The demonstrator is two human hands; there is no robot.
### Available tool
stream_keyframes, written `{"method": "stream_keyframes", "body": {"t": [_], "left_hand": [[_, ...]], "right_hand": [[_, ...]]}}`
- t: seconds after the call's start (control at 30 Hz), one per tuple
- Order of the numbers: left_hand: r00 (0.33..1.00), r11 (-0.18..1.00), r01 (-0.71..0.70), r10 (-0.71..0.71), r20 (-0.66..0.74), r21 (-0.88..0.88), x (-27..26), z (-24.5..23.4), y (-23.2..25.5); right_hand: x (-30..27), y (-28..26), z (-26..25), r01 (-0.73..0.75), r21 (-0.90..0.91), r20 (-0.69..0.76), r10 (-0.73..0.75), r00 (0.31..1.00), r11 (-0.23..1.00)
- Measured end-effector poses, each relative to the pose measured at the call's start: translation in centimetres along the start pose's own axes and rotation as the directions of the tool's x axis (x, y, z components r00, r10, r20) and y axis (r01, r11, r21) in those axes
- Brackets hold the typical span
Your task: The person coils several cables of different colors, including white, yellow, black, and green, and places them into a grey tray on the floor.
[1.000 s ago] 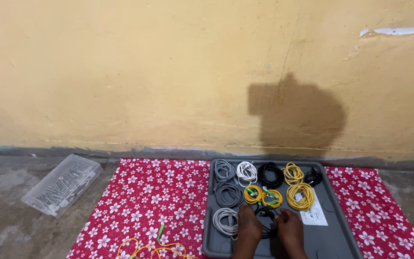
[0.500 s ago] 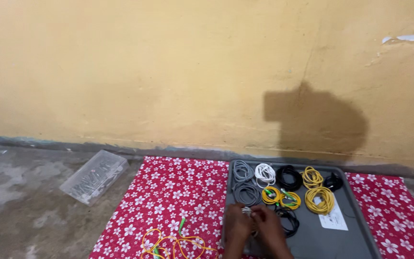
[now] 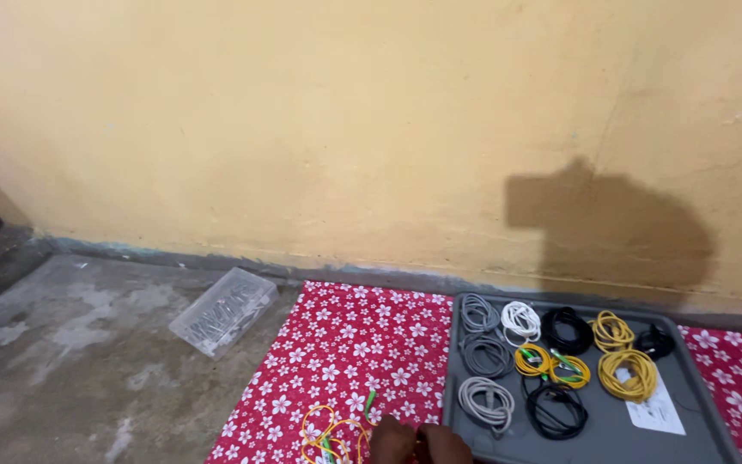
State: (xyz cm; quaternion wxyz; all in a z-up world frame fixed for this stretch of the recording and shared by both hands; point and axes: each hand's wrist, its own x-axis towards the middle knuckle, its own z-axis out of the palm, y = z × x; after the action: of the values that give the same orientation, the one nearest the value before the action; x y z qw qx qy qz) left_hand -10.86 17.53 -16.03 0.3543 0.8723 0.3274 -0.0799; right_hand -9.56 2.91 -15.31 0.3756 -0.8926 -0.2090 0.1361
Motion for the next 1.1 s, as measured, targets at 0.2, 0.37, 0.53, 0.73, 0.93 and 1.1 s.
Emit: {"method": "stream_keyframes", "body": {"t": [0.2,0.37,0.53,0.73,0.93,1.1], "left_hand": [[0.953,0.918,-0.251,0.179,-0.244,-0.308,-1.4,-1.1,4.1],[0.901,0.535,-0.426,0.330,-0.283,-0.730,-3.9,-4.8,10.9],[0.812,0.400,-0.447,0.557,-0.175,-0.800,-7.9,-8.9,17.9],[0.799,0.330,-0.338,0.596,-0.083,-0.881,-13.0,-13.9,25.1],[0.852,0.180,-0.388,0.444,-0.278,-0.904,-10.8,-20.6,27.1],[0.855,0.219,-0.500,0.277,-0.437,-0.838,-6.1,-23.6,23.7]], "right_hand": [[0.2,0.7,-1.5,0.045,0.230,0.050,-0.058,0.997,0.972],[-1.0,-2.3,-9.0,-0.036,0.540,-0.016,0.053,0.998,0.841],[-4.3,-6.5,-19.8,0.311,0.471,-0.376,-0.131,0.917,0.826],[-8.0,-9.2,-25.0,0.409,0.710,-0.229,-0.361,0.904,0.573],[-11.0,-7.4,-31.9,0.054,0.695,-0.027,-0.050,0.998,0.717],[-12.9,-2.5,-36.1,-0.018,0.591,0.005,0.018,1.000,0.806]]}}
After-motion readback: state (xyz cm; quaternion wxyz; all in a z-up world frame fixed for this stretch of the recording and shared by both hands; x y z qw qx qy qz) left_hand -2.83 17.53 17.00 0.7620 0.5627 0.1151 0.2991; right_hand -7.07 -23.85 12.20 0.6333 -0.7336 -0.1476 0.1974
